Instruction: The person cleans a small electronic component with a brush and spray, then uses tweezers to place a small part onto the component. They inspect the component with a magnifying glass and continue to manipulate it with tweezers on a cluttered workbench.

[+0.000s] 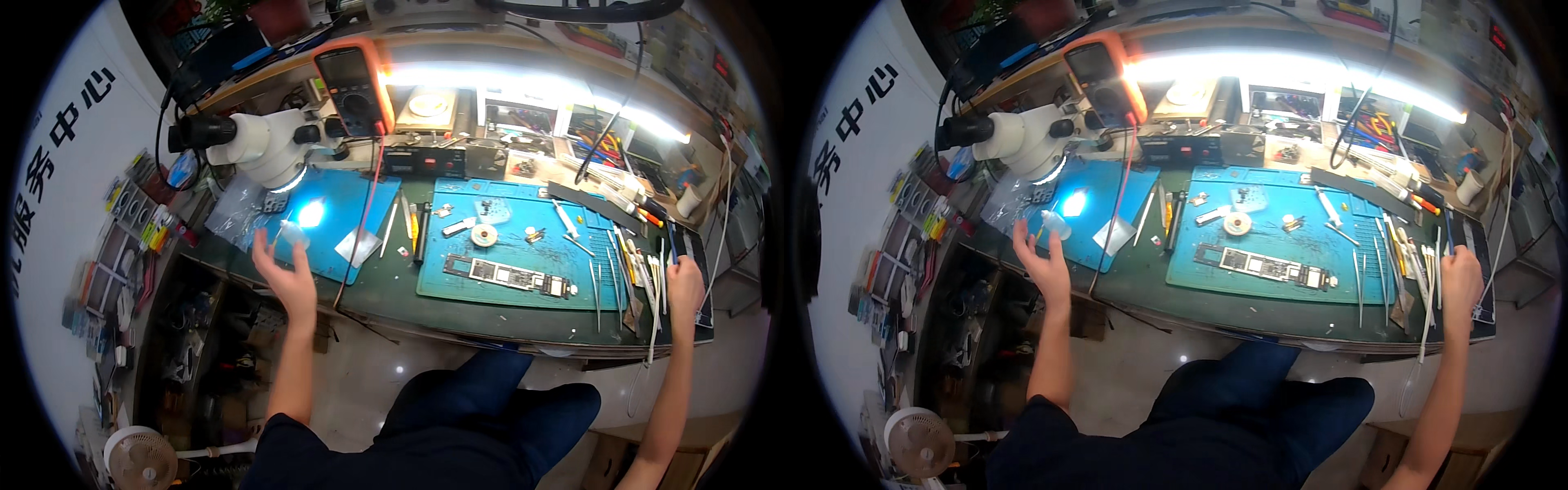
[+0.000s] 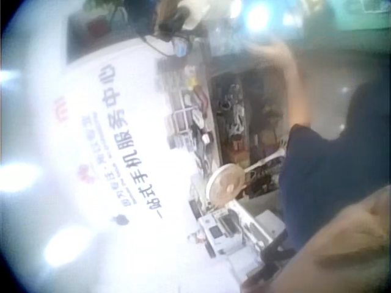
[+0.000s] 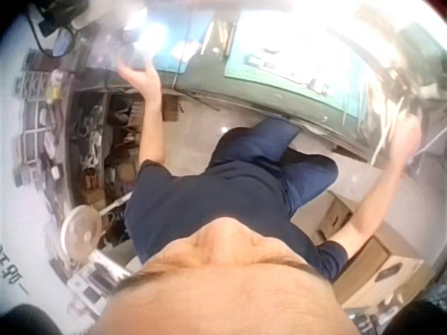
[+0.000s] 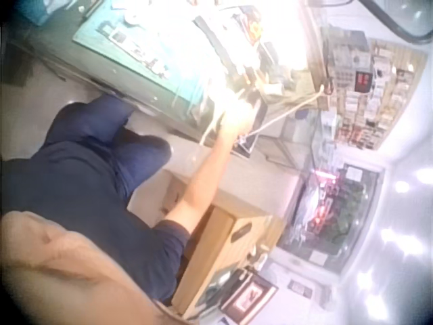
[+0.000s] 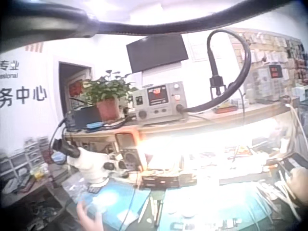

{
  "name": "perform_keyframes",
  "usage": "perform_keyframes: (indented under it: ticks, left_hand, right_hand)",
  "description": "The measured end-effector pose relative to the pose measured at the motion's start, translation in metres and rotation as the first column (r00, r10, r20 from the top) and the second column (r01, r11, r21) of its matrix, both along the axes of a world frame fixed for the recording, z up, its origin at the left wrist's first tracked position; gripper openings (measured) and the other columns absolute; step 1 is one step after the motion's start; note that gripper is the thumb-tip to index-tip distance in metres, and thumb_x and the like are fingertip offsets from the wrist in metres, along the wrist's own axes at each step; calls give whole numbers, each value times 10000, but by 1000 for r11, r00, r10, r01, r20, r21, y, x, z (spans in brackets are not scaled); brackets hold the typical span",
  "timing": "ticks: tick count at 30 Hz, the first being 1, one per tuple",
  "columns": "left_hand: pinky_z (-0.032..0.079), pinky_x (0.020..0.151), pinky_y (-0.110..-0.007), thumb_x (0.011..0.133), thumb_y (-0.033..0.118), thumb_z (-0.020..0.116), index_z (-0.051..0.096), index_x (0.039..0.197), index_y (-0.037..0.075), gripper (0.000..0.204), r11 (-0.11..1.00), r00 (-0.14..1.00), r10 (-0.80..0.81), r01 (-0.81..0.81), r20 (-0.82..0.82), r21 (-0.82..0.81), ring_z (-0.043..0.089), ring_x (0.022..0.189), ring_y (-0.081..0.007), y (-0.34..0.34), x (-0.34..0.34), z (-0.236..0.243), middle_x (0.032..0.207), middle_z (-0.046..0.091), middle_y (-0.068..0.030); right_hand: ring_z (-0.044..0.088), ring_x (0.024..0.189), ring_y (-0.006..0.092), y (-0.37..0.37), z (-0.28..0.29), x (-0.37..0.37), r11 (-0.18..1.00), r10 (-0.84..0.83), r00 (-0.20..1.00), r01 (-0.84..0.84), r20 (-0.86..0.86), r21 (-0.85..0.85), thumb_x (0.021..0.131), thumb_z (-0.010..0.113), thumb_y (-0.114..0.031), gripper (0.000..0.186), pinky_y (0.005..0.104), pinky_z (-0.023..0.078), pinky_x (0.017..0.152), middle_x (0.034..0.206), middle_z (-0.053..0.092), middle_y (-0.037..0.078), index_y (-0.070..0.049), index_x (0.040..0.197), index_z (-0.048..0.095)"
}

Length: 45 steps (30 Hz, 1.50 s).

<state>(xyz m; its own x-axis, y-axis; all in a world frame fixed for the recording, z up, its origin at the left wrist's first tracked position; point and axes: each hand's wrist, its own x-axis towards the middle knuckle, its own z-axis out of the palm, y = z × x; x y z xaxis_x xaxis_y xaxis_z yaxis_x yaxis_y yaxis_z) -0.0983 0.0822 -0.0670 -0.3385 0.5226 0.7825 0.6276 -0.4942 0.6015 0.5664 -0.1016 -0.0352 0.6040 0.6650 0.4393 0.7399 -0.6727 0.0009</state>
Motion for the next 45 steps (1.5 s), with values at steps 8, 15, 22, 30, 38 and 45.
perform_keyframes:
  ticks: [8,15,22,30,38,45]
  left_hand:
    - [468,1050,-425,929,152,740,578,1383,15,501,859,987,-132,67,-92,-507,585,1280,-350,32,-56,-7,1425,579,-183]
    - [524,1000,-438,811,-38,743,658,1268,41,471,846,594,-526,439,-609,-302,648,1146,-315,-82,11,23,1254,666,-144]
    - [559,1005,-390,841,36,727,741,1127,71,288,754,260,-475,614,-841,-236,674,1117,-226,-97,43,36,1190,720,-65]
    - [561,1011,-381,837,77,733,751,1122,97,286,751,179,-432,614,-884,-243,672,1109,-200,-95,45,35,1191,720,-43]
    - [559,1008,-385,841,75,727,751,1125,96,286,748,164,-428,616,-889,-246,670,1106,-202,-94,44,36,1189,719,-45]
    - [560,1005,-386,833,78,725,752,1120,93,289,762,165,-412,602,-896,-239,672,1098,-205,-94,44,38,1183,719,-50]
  right_hand:
    - [415,543,1,-65,15,-172,803,594,-36,-33,-804,595,1081,526,-210,382,150,310,414,862,568,23,-116,1450,556]
    - [363,557,45,-86,-17,-310,990,17,-961,-23,-277,138,1116,431,-169,461,171,300,449,957,529,62,-89,1568,384]
    - [355,566,22,-81,-33,-331,990,-43,-991,-59,-129,124,1114,404,-133,517,151,305,445,953,525,47,-71,1615,296]
    - [370,579,24,-81,-32,-335,993,-42,-988,-58,-148,105,1115,414,-132,512,155,314,446,950,528,41,-69,1612,305]
    - [366,580,27,-79,-31,-335,993,-36,-988,-52,-152,107,1116,407,-122,503,157,312,449,949,528,41,-71,1609,315]
    - [359,581,28,-77,-29,-336,990,-53,-984,-74,-169,122,1121,403,-128,500,162,306,449,942,519,40,-75,1610,314]
